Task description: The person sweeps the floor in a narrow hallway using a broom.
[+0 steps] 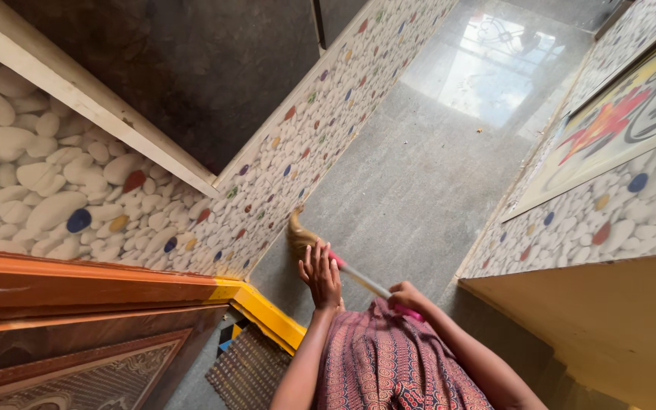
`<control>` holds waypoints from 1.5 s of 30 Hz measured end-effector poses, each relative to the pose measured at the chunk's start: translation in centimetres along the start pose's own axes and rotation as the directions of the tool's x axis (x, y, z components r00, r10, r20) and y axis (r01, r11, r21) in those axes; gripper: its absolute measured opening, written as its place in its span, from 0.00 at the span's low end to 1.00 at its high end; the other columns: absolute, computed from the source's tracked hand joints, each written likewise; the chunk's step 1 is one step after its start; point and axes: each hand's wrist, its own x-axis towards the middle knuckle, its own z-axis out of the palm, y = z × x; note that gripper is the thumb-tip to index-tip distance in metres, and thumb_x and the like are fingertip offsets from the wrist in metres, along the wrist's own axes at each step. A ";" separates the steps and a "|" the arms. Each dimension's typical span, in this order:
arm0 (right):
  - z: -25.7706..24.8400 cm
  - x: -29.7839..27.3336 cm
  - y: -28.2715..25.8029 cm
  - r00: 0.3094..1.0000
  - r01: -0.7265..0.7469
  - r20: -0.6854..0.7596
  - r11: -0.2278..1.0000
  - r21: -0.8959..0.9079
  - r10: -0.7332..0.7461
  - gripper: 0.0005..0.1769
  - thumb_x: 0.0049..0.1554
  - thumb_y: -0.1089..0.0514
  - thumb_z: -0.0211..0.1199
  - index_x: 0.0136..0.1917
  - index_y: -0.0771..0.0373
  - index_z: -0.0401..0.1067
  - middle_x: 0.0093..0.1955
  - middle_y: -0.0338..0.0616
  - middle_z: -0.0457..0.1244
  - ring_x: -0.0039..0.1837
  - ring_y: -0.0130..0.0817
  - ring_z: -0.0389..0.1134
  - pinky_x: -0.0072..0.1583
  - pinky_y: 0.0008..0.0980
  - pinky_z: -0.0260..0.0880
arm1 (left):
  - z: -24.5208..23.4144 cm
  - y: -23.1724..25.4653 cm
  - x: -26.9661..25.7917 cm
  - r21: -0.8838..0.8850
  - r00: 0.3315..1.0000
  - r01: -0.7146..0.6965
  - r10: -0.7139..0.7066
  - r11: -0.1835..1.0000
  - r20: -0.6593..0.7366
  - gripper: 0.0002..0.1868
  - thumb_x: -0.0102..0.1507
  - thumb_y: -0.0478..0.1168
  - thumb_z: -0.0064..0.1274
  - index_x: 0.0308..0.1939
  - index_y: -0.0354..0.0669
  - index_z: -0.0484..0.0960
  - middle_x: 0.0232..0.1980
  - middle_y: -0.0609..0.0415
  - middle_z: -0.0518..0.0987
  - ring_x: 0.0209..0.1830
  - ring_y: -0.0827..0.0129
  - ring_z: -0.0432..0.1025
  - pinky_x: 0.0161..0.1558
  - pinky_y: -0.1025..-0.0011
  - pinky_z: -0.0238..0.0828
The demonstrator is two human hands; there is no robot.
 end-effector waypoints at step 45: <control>2.3 6.2 -8.9 0.896 0.062 -0.439 0.958 0.280 0.071 0.26 0.54 0.66 0.62 0.65 0.68 0.65 0.37 0.52 0.67 0.29 0.34 0.64 0.30 0.31 0.68 | -2.9 -13.7 3.0 0.010 0.991 -0.090 0.088 0.996 0.099 0.25 0.70 0.43 0.42 0.72 0.58 0.67 0.80 0.59 0.59 0.80 0.57 0.49 0.76 0.46 0.35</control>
